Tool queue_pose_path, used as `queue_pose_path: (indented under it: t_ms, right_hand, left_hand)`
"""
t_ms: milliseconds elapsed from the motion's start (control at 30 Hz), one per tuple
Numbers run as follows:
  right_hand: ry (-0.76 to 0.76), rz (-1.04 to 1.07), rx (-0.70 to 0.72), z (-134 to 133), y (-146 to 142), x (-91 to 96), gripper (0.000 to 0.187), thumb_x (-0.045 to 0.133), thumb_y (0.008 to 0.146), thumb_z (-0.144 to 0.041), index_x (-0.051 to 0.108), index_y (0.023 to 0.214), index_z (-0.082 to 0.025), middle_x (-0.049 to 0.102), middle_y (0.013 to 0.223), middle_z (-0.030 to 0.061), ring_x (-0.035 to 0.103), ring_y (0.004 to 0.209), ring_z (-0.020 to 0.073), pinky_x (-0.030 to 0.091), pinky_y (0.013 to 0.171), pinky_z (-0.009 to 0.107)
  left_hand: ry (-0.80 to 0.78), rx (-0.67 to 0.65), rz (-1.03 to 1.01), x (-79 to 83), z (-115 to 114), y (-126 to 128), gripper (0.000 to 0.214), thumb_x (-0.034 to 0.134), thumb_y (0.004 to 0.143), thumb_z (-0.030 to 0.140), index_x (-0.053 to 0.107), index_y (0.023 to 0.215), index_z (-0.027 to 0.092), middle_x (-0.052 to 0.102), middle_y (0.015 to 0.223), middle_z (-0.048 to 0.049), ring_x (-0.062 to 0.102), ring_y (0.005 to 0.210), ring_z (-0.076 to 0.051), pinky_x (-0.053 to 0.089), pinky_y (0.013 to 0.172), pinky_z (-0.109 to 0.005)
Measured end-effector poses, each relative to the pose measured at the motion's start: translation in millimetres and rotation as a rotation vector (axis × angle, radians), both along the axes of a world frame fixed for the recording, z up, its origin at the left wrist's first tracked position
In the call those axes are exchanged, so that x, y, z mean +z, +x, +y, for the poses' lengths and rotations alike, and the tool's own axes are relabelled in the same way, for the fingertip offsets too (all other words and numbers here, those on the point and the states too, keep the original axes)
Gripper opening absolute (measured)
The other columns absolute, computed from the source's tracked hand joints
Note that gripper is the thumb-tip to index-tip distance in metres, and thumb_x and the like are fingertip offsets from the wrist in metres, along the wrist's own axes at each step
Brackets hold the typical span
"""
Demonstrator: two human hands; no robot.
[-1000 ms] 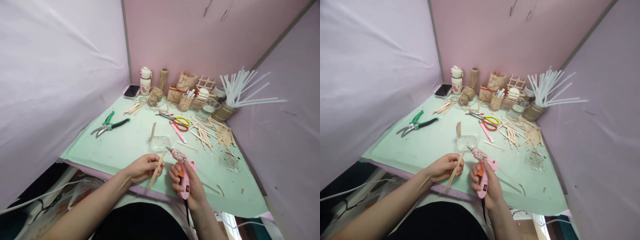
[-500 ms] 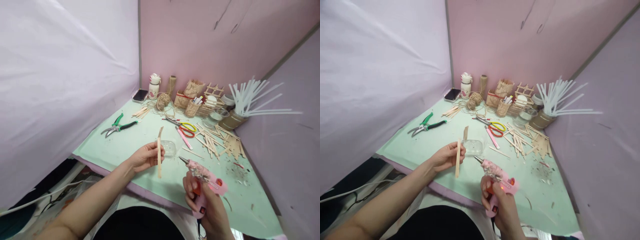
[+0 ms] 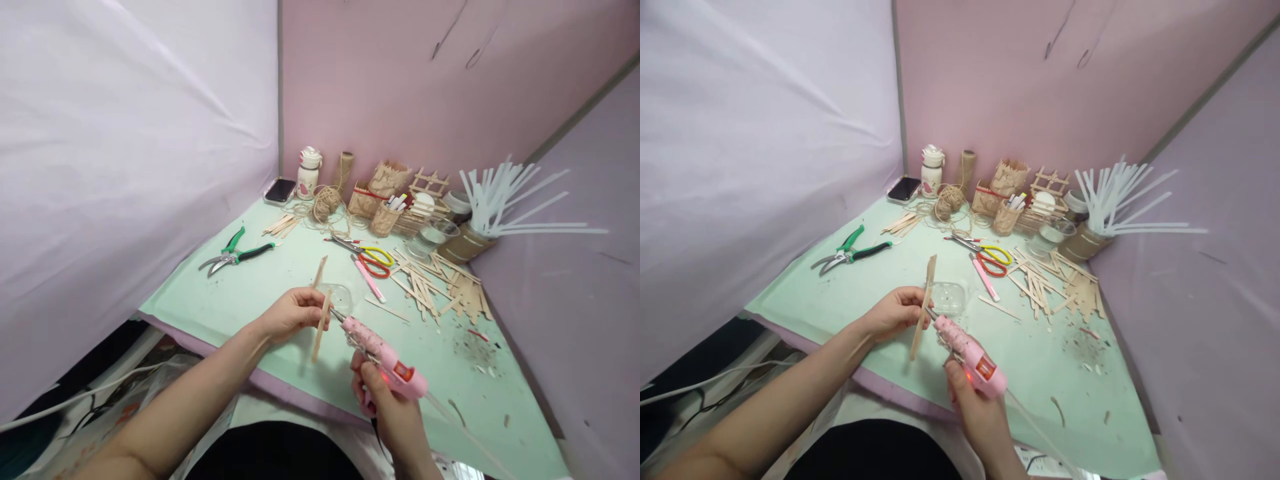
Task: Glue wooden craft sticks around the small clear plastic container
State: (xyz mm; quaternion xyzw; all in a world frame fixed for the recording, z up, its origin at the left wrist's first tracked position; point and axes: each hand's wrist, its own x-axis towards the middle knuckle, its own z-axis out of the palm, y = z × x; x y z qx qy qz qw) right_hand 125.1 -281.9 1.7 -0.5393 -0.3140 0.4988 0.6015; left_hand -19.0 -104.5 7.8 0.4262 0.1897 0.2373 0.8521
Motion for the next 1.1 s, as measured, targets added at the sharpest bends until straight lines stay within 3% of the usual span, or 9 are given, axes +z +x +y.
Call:
queue_pose_path:
  t_ms: [100,267,667,1100]
  right_hand:
    - [0.026,0.051,-0.037,8,-7,1.6,0.037,0.067,0.080,-0.055,0.063,0.075,-0.018,0.052,0.060,-0.0010,0.040,0.045,0.0090,0.026,0.039,0.022]
    - [0.066,0.237,-0.036,16,-12,7.3,0.033,0.070,0.080,-0.048,0.061,0.072,-0.017,0.049,0.068,-0.0006,0.039,0.051,0.0080,0.028,0.038,0.018]
    - [0.045,0.295,0.035,16,-7,4.6,0.036,0.070,0.079,-0.050,0.061,0.071,-0.017,0.048,0.066,-0.0009,0.038,0.052,0.0080,0.029,0.038,0.017]
    - [0.032,0.320,-0.024,16,-8,6.0,0.034,0.074,0.076,-0.047,0.062,0.070,-0.016,0.051,0.067,0.0002,0.042,0.055,0.0093,0.031,0.037,0.017]
  left_hand:
    - [-0.011,-0.031,-0.007,-0.4,-1,-1,0.035,0.091,0.054,0.032,0.070,0.072,0.011,0.070,0.064,-0.0054,0.063,0.056,-0.013,0.048,0.059,-0.024]
    - [-0.018,-0.047,-0.016,-2.2,-1,-2,0.036,0.091,0.054,0.033,0.069,0.072,0.011,0.069,0.063,-0.0041,0.062,0.055,-0.012,0.047,0.058,-0.023]
    - [-0.051,-0.085,-0.004,-2.1,-2,-3,0.038,0.092,0.051,0.032,0.067,0.069,0.011,0.068,0.060,-0.0032,0.061,0.051,-0.011,0.047,0.054,-0.022]
    - [-0.046,-0.099,0.011,1.8,-3,-4,0.037,0.091,0.054,0.033,0.065,0.068,0.011,0.068,0.061,-0.0036,0.061,0.053,-0.010,0.045,0.056,-0.021]
